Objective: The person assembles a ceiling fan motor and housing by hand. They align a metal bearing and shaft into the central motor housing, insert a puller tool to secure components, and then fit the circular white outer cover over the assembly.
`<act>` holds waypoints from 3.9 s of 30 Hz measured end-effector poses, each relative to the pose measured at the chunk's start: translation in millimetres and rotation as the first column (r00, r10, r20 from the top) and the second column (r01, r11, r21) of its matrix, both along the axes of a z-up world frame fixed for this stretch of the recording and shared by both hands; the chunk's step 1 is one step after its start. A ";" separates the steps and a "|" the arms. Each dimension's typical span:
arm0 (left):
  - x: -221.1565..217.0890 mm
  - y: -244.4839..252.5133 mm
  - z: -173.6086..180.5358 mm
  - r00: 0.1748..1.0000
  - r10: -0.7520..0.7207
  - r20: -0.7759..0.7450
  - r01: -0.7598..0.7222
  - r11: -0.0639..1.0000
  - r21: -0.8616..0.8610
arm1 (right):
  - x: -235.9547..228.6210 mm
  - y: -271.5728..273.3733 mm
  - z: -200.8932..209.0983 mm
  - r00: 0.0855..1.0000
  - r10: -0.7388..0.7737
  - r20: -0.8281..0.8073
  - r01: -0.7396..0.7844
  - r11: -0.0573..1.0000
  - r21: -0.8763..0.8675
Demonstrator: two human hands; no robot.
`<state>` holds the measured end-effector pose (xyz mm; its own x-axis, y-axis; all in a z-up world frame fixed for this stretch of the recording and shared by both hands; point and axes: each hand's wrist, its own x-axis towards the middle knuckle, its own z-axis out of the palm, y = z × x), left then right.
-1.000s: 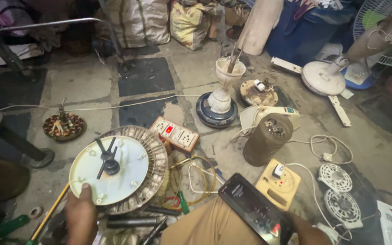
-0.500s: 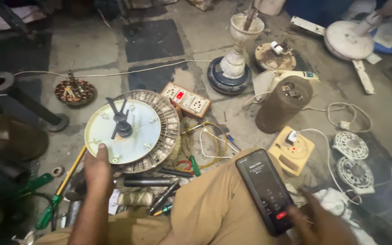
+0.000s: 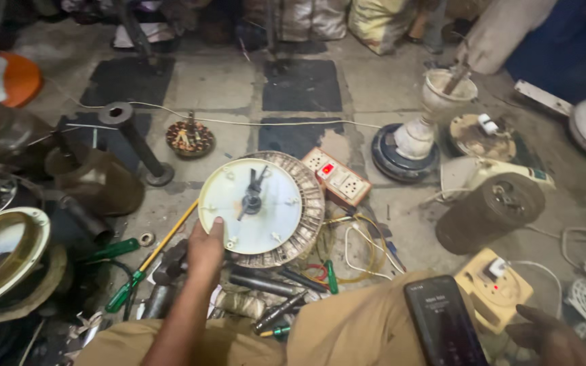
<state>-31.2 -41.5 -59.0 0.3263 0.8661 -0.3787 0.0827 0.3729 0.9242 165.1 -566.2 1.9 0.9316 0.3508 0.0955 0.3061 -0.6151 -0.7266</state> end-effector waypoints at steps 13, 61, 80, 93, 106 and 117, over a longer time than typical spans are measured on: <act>-5.3 7.5 -6.9 0.996 -0.043 0.082 0.042 0.999 0.014 | -49.7 135.5 -115.2 0.834 0.542 0.102 -0.517 0.703 0.489; 49.5 26.3 119.9 0.777 -0.228 -0.587 0.594 0.575 0.563 | -88.9 394.0 71.8 0.682 0.727 0.080 -0.571 0.597 -0.564; 62.1 2.9 121.0 0.585 0.148 -0.798 0.734 0.324 0.598 | -85.4 424.3 52.4 0.636 0.771 0.034 -0.651 0.559 -0.513; 66.5 -13.0 137.8 0.494 0.109 -0.862 0.740 0.468 0.483 | -72.2 423.9 42.0 0.604 0.792 0.086 -0.644 0.549 -0.533; 72.4 -14.6 139.9 0.522 0.139 -0.842 0.723 0.451 0.523 | -75.7 428.2 41.4 0.652 0.757 0.045 -0.609 0.559 -0.563; 65.7 -4.2 128.2 0.610 0.043 -0.792 0.700 0.438 0.563 | -83.7 424.8 60.2 0.630 0.771 0.094 -0.666 0.598 -0.445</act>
